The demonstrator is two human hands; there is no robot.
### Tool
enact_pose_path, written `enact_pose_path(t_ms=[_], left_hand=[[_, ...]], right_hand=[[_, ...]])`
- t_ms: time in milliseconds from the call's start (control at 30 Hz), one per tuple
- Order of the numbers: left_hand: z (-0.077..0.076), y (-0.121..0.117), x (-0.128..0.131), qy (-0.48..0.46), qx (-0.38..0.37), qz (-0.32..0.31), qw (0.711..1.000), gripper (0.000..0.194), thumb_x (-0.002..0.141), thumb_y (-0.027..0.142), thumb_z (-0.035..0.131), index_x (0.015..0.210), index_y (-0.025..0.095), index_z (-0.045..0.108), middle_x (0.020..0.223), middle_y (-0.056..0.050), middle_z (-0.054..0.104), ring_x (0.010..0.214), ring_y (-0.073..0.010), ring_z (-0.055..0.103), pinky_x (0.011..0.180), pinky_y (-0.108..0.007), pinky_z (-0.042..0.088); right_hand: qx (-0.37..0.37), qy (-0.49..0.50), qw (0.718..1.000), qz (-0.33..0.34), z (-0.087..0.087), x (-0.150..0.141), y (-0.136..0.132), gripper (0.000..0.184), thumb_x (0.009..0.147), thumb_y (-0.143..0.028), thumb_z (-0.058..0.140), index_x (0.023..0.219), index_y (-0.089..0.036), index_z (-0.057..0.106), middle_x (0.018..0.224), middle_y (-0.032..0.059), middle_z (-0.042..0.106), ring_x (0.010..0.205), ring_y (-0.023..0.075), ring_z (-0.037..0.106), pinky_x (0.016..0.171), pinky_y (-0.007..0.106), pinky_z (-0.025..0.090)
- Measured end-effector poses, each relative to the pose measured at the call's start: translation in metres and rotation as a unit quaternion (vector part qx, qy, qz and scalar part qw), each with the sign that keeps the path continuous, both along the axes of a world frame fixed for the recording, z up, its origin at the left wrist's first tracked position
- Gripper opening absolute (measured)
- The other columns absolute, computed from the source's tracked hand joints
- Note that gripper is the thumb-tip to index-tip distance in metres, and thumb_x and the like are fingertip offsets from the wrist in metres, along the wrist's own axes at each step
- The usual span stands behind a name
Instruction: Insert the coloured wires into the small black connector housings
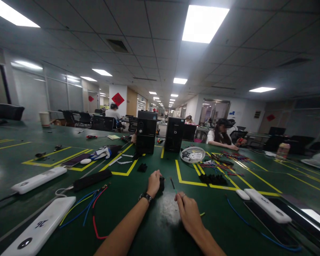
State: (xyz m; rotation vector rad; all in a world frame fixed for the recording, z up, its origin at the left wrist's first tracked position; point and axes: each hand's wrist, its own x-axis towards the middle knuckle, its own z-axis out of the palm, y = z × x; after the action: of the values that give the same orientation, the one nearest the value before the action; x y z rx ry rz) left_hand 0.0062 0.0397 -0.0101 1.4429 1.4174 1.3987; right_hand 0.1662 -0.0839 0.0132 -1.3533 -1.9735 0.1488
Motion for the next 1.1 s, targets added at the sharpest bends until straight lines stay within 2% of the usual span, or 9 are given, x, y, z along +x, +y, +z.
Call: enact_pose_path(t_ms=[100,200,333,433,533,667,867,1000,1100], left_hand=[[0.008,0.018,-0.006,0.054,-0.005,-0.008,0.999,0.037,0.087,0.039,0.034,0.065,0.020,0.055,0.068,-0.009,0.066,0.069,-0.0211,0.063,0.067,-0.029,0.042],[0.020,0.027,-0.015,0.109,-0.009,-0.047,0.993,0.036,0.083,0.039,0.043,0.057,0.019,0.057,0.065,-0.009,0.064,0.072,-0.0236,0.062,0.072,-0.032,0.041],[0.035,0.024,-0.028,0.173,0.003,-0.121,0.977,0.026,0.066,0.046,0.067,0.068,0.021,0.065,0.080,-0.008,0.069,0.086,-0.0259,0.059,0.081,-0.032,0.040],[0.042,0.018,-0.031,0.258,0.052,-0.198,0.944,0.034,0.052,0.042,0.079,0.079,0.024,0.068,0.092,-0.007,0.068,0.099,-0.0289,0.054,0.089,-0.035,0.035],[0.049,0.023,-0.028,0.384,0.102,-0.252,0.882,0.030,0.052,0.028,0.079,0.078,0.024,0.067,0.091,-0.008,0.067,0.100,-0.0314,0.053,0.093,-0.040,0.030],[0.061,0.054,-0.028,0.506,0.044,-0.271,0.818,0.032,0.052,0.019,0.078,0.081,0.023,0.065,0.096,-0.008,0.065,0.105,-0.0321,0.050,0.095,-0.042,0.025],[0.073,0.102,-0.049,0.520,-0.022,-0.274,0.809,0.058,0.041,0.019,0.083,0.095,0.026,0.064,0.088,-0.003,0.068,0.096,-0.0299,0.057,0.094,-0.044,0.028],[0.073,0.117,-0.065,0.535,-0.038,-0.250,0.806,0.050,0.038,0.020,0.085,0.085,0.025,0.067,0.084,-0.002,0.070,0.090,-0.0299,0.061,0.094,-0.047,0.030],[0.071,0.125,-0.074,0.551,-0.047,-0.246,0.796,0.048,0.040,0.023,0.085,0.085,0.026,0.068,0.089,-0.002,0.071,0.094,-0.0306,0.061,0.095,-0.049,0.029]], right_hand=[[-0.026,-0.050,0.998,-0.025,-0.002,0.003,0.000,0.036,0.096,-0.028,0.030,0.078,-0.019,0.060,0.069,0.0039,0.065,0.066,0.0160,0.063,0.061,0.024,0.035],[-0.040,-0.093,0.995,-0.025,-0.007,0.003,0.001,0.034,0.095,-0.027,0.034,0.077,-0.019,0.061,0.070,0.0051,0.068,0.066,0.0166,0.064,0.059,0.024,0.034],[-0.039,-0.111,0.993,-0.014,-0.011,-0.001,-0.001,0.032,0.095,-0.027,0.035,0.080,-0.020,0.062,0.072,0.0057,0.069,0.066,0.0169,0.065,0.058,0.025,0.033],[-0.040,-0.132,0.990,0.000,-0.014,-0.005,-0.003,0.031,0.095,-0.027,0.036,0.081,-0.021,0.062,0.072,0.0059,0.069,0.066,0.0175,0.065,0.058,0.026,0.032],[-0.047,-0.162,0.985,0.021,-0.017,-0.008,-0.005,0.031,0.095,-0.027,0.036,0.081,-0.021,0.062,0.072,0.0062,0.069,0.066,0.0185,0.065,0.057,0.027,0.031],[-0.065,-0.178,0.981,0.050,-0.019,-0.007,-0.003,0.031,0.095,-0.029,0.036,0.082,-0.021,0.063,0.072,0.0066,0.069,0.066,0.0191,0.065,0.058,0.027,0.030],[-0.079,-0.181,0.978,0.064,-0.023,-0.007,0.004,0.029,0.095,-0.030,0.036,0.084,-0.022,0.062,0.073,0.0050,0.069,0.065,0.0188,0.065,0.057,0.028,0.029],[-0.084,-0.192,0.975,0.068,-0.028,-0.009,0.009,0.030,0.095,-0.029,0.034,0.084,-0.023,0.061,0.072,0.0041,0.069,0.067,0.0193,0.066,0.057,0.027,0.031],[-0.084,-0.210,0.972,0.066,-0.030,-0.010,0.012,0.028,0.095,-0.028,0.036,0.086,-0.022,0.062,0.072,0.0042,0.069,0.066,0.0194,0.067,0.056,0.027,0.032]])
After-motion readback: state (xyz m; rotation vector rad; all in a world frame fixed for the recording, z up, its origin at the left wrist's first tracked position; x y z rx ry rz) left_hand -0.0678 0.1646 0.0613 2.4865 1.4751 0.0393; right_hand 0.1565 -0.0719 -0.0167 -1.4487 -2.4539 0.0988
